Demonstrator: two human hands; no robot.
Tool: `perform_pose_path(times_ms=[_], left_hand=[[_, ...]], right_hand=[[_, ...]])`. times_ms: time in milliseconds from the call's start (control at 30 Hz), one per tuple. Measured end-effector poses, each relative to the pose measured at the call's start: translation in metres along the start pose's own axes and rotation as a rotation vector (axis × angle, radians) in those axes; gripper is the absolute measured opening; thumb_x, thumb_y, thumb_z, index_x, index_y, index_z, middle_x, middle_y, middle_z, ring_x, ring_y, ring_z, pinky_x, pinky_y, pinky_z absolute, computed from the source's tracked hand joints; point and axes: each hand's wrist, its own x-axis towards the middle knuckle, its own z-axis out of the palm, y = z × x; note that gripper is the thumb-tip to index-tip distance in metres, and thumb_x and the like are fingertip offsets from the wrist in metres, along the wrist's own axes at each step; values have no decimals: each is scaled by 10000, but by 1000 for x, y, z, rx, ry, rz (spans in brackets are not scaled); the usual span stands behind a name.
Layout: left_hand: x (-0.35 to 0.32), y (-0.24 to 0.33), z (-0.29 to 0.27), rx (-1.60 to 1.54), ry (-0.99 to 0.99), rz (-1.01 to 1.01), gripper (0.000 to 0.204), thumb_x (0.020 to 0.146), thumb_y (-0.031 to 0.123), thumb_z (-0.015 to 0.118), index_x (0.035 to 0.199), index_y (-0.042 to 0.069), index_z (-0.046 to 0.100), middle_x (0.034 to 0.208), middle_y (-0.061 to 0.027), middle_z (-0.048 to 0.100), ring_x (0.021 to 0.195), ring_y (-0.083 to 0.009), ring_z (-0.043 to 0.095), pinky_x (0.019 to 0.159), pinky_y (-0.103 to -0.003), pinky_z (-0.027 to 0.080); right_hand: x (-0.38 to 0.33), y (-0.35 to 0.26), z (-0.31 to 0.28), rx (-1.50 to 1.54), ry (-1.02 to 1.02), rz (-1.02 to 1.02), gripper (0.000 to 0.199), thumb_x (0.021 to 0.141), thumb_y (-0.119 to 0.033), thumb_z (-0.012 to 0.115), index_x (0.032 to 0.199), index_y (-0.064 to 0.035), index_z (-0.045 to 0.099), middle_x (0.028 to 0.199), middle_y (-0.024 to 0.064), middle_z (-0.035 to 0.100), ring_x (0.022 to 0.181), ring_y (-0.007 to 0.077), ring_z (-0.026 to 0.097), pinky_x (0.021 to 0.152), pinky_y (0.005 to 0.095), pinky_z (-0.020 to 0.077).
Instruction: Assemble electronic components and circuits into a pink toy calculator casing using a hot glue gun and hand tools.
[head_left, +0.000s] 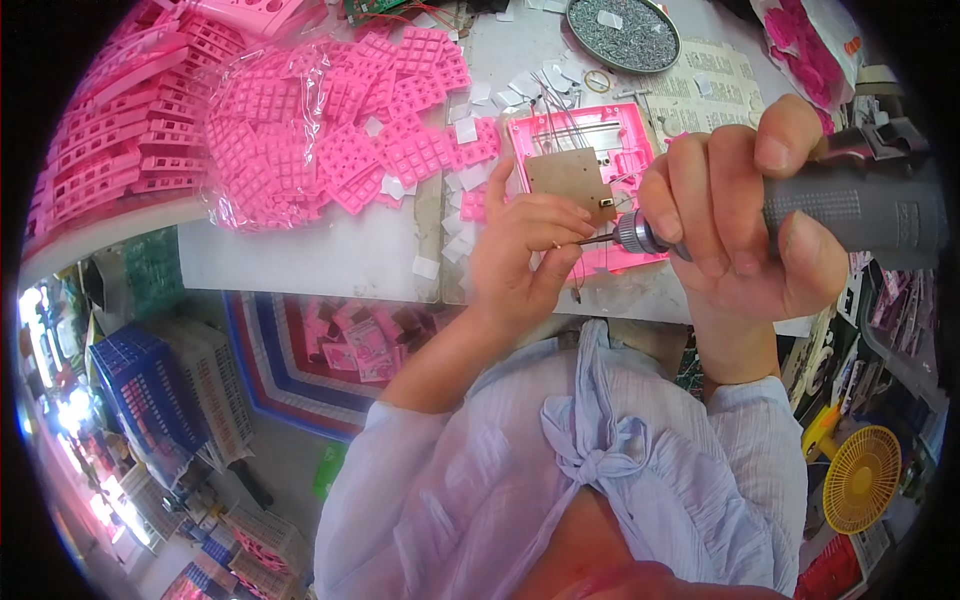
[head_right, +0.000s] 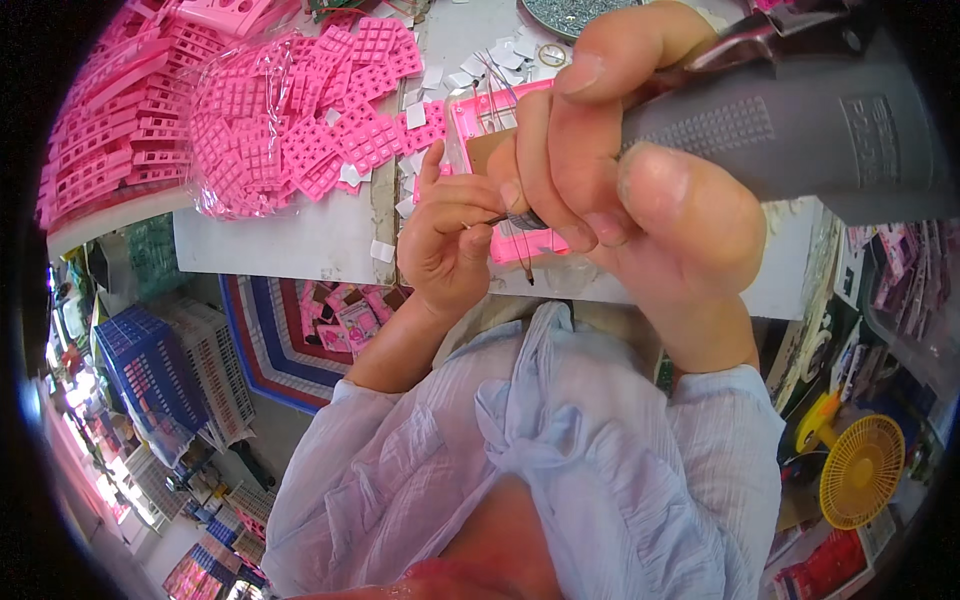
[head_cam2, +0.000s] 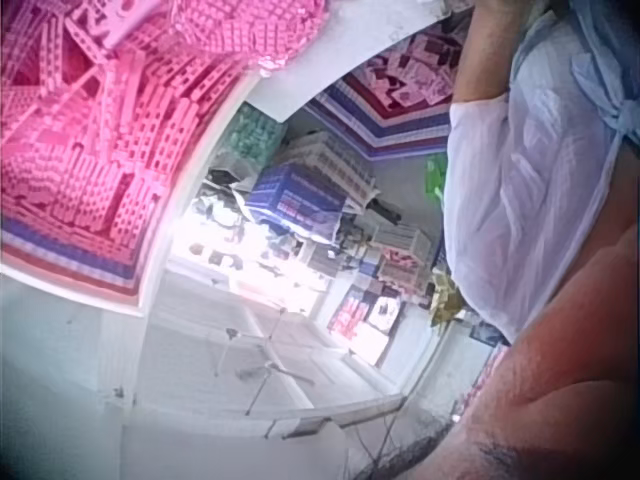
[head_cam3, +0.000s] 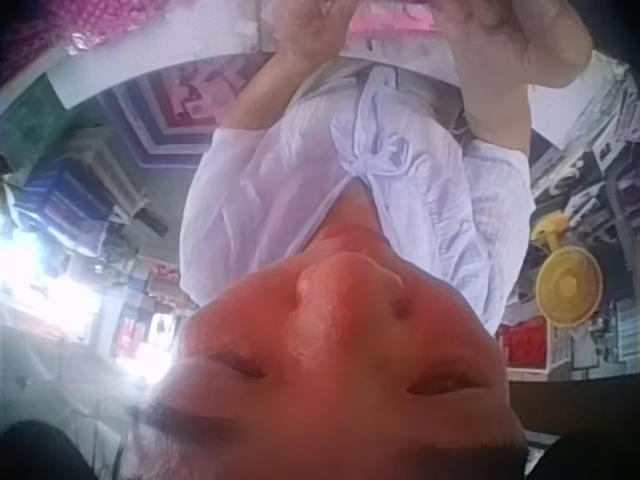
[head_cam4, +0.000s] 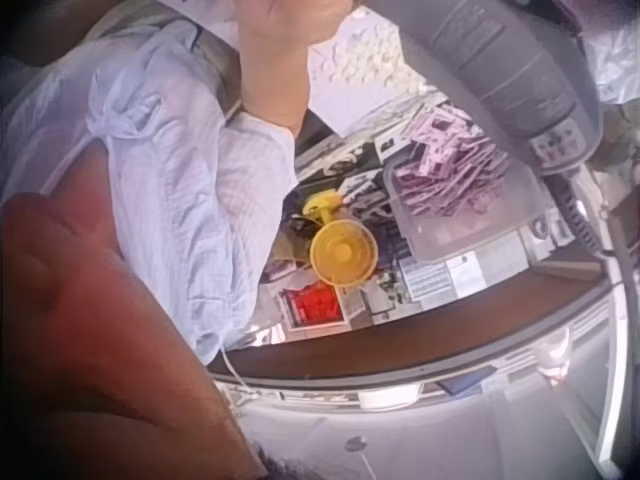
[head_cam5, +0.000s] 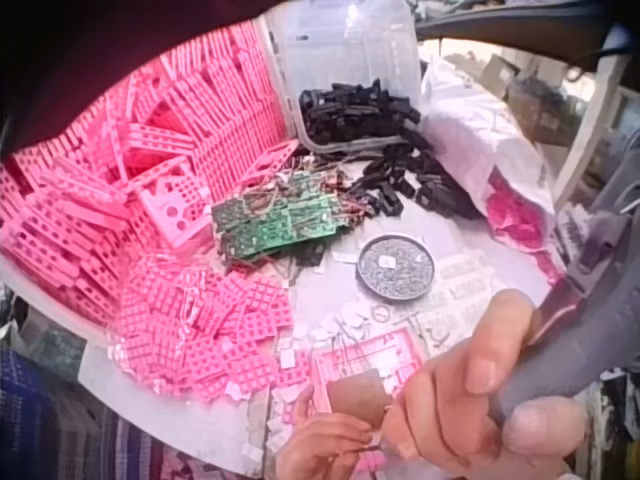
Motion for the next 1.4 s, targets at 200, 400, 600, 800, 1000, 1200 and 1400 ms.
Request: perform_pose_path(times_ms=[200,400,600,800,1000,1200,1400], left_hand=[[2,-4,1,269,27,176,137,1005,222,607,919,118,584,906,-28,696,904,-212,685,1167,-532,233],[15,4,-6,398,3,202,124,962,97,596,843,104,562,857,-25,674,849,-207,662,1103,-486,280],[18,-13,-50,367,-112,50,192,842,-24,607,708,78,516,707,-29,567,625,-194,478,831,-412,351],[39,4,-53,659,-193,57,122,768,27,685,757,119,604,758,-11,608,716,-199,585,797,-435,330],[31,5,-38,635,-379,62,84,801,129,737,870,158,700,980,11,720,998,-151,676,1021,-500,302],[9,-7,-25,717,-469,30,106,810,149,771,906,144,726,1060,6,742,1110,-142,674,1072,-488,264],[8,-8,-21,753,-461,22,90,814,159,765,882,150,706,1063,24,736,1112,-127,667,1032,-484,284]], right_hand=[[-1,-4,11,-36,191,35,374,945,-246,545,1285,-96,504,640,-64,460,630,84,455,754,302,452],[-4,4,0,-85,113,-2,376,943,-237,520,1284,-79,500,644,-53,452,616,93,436,728,314,440],[-16,16,-12,-312,253,-62,360,927,-186,491,1258,-45,500,639,-22,422,576,113,397,659,320,395],[-15,24,-19,-321,250,-51,323,925,-157,498,1221,-30,506,642,-11,421,570,115,395,641,327,393],[-10,34,-30,-370,260,-71,305,926,-116,494,1215,-21,497,654,7,431,581,122,404,634,336,397],[-10,44,-35,-380,258,-42,275,927,-107,510,1188,-25,492,658,10,438,580,120,402,625,339,394],[-12,51,-41,-401,246,-16,247,932,-113,544,1157,-32,484,649,11,439,569,117,404,593,335,391]])
